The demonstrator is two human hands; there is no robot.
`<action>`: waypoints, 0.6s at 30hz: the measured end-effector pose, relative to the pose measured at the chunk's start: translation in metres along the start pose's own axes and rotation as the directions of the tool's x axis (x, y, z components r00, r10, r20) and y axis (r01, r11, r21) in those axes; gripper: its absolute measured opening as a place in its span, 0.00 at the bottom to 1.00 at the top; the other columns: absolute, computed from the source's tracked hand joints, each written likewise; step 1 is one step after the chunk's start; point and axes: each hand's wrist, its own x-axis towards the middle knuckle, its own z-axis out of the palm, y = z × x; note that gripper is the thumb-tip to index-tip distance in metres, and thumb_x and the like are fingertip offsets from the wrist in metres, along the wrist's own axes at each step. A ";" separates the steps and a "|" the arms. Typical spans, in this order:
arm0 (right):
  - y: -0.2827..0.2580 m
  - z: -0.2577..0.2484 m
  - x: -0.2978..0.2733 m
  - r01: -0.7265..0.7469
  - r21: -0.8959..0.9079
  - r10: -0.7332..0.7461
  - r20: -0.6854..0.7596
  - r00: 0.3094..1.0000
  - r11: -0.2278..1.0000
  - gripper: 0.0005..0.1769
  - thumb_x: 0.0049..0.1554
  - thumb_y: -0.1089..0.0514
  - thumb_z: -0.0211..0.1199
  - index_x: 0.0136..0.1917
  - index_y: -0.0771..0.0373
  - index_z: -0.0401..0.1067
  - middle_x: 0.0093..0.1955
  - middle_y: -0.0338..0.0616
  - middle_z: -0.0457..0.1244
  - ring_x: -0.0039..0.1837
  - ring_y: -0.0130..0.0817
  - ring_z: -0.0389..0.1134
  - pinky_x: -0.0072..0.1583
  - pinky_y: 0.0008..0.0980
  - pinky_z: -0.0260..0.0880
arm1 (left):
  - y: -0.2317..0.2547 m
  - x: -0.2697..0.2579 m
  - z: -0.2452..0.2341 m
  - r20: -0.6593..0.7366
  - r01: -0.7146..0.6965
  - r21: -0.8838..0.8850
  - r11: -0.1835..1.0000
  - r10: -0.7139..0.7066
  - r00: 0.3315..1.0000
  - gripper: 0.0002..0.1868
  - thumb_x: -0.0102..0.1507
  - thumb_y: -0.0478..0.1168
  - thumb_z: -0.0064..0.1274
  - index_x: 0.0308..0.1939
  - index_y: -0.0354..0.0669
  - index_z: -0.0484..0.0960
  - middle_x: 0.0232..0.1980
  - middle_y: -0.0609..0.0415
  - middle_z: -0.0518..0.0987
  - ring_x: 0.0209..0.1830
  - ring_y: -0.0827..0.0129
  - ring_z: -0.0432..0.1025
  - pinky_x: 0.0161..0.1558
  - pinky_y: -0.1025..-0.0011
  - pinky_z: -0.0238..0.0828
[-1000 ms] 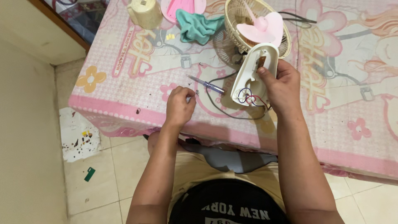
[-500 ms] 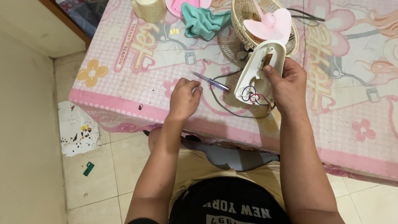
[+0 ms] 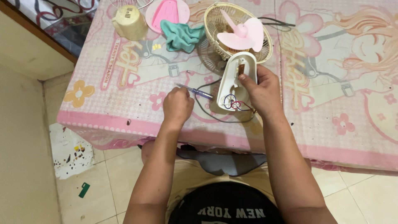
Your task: The person reassembles a small electric fan on a table. They attach the motor to the fan cage, secure it with a screwdriver, and then fit the base and control housing, aligning internal wires and tightening screws.
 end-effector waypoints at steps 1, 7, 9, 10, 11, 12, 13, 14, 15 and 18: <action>-0.001 0.001 0.000 -0.001 0.003 0.001 -0.001 1.000 1.000 0.11 0.60 0.66 0.65 0.56 0.69 0.76 0.49 0.41 0.71 0.48 0.23 0.70 0.51 0.25 0.71 | 0.005 0.000 -0.005 -0.020 -0.002 -0.041 0.999 0.001 1.000 0.04 0.56 0.33 0.54 0.32 0.35 0.82 0.37 0.42 0.80 0.38 0.46 0.75 0.41 0.54 0.72; 0.000 0.000 0.001 0.008 0.063 -0.009 0.029 1.000 0.998 0.11 0.60 0.66 0.64 0.56 0.70 0.75 0.49 0.42 0.71 0.48 0.23 0.70 0.51 0.25 0.71 | 0.053 0.008 -0.046 -0.094 -0.140 -0.451 0.881 0.109 0.990 0.07 0.64 0.30 0.51 0.44 0.34 0.84 0.42 0.46 0.79 0.36 0.60 0.74 0.40 0.67 0.71; 0.000 0.000 0.001 0.003 0.033 -0.004 0.020 1.000 0.999 0.11 0.60 0.66 0.64 0.56 0.70 0.75 0.49 0.42 0.71 0.47 0.23 0.71 0.50 0.25 0.72 | 0.074 0.011 -0.057 -0.100 -0.169 -0.536 0.827 0.137 0.986 0.07 0.66 0.29 0.51 0.45 0.34 0.83 0.43 0.47 0.78 0.37 0.62 0.74 0.41 0.70 0.71; -0.001 0.001 0.002 0.003 0.019 -0.003 0.016 1.000 1.000 0.11 0.59 0.66 0.64 0.56 0.69 0.75 0.48 0.42 0.71 0.47 0.23 0.71 0.50 0.25 0.72 | 0.084 0.012 -0.061 -0.105 -0.184 -0.571 0.800 0.151 0.983 0.07 0.66 0.28 0.50 0.45 0.34 0.83 0.43 0.47 0.78 0.38 0.63 0.73 0.42 0.70 0.71; -0.001 0.001 0.002 0.001 0.015 -0.001 0.011 1.000 1.000 0.11 0.59 0.66 0.64 0.56 0.70 0.76 0.48 0.42 0.71 0.47 0.23 0.71 0.50 0.25 0.72 | 0.094 0.013 -0.064 -0.109 -0.198 -0.604 0.772 0.166 0.980 0.07 0.66 0.28 0.50 0.46 0.34 0.83 0.43 0.47 0.78 0.38 0.63 0.73 0.43 0.71 0.71; -0.001 0.001 0.002 0.000 0.010 0.000 0.007 1.000 1.000 0.10 0.60 0.66 0.64 0.55 0.70 0.76 0.48 0.42 0.71 0.47 0.24 0.71 0.49 0.25 0.72 | 0.103 0.014 -0.066 -0.133 -0.237 -0.607 0.758 0.198 0.971 0.07 0.66 0.28 0.50 0.46 0.34 0.83 0.44 0.47 0.78 0.40 0.63 0.74 0.44 0.70 0.72; 0.000 0.001 0.001 -0.004 0.004 0.004 0.003 1.000 1.000 0.10 0.60 0.65 0.65 0.55 0.70 0.76 0.48 0.43 0.71 0.46 0.24 0.71 0.49 0.25 0.72 | 0.111 0.014 -0.067 -0.155 -0.274 -0.610 0.743 0.228 0.961 0.07 0.67 0.28 0.51 0.46 0.34 0.83 0.44 0.47 0.78 0.41 0.63 0.74 0.45 0.70 0.72; 0.000 0.001 0.001 -0.010 0.019 0.010 0.004 1.000 1.000 0.10 0.60 0.65 0.65 0.55 0.70 0.76 0.48 0.43 0.71 0.46 0.24 0.71 0.49 0.25 0.72 | 0.118 0.014 -0.066 -0.177 -0.310 -0.613 0.727 0.257 0.950 0.07 0.67 0.28 0.51 0.47 0.34 0.82 0.45 0.47 0.78 0.42 0.63 0.75 0.46 0.70 0.73; 0.000 0.001 0.002 -0.015 0.033 0.015 0.007 1.000 0.999 0.10 0.60 0.65 0.65 0.55 0.70 0.76 0.47 0.43 0.72 0.46 0.24 0.71 0.49 0.25 0.72 | 0.125 0.016 -0.064 -0.191 -0.336 -0.607 0.720 0.278 0.941 0.07 0.67 0.28 0.51 0.47 0.34 0.82 0.45 0.47 0.78 0.43 0.62 0.75 0.46 0.70 0.73; -0.002 0.002 0.002 0.012 0.027 -0.012 0.008 1.000 1.000 0.10 0.59 0.65 0.65 0.55 0.70 0.76 0.48 0.42 0.71 0.47 0.23 0.70 0.50 0.25 0.71 | 0.141 0.020 -0.056 -0.236 -0.406 -0.581 0.706 0.331 0.914 0.07 0.66 0.28 0.52 0.47 0.35 0.82 0.46 0.47 0.79 0.45 0.59 0.76 0.47 0.68 0.73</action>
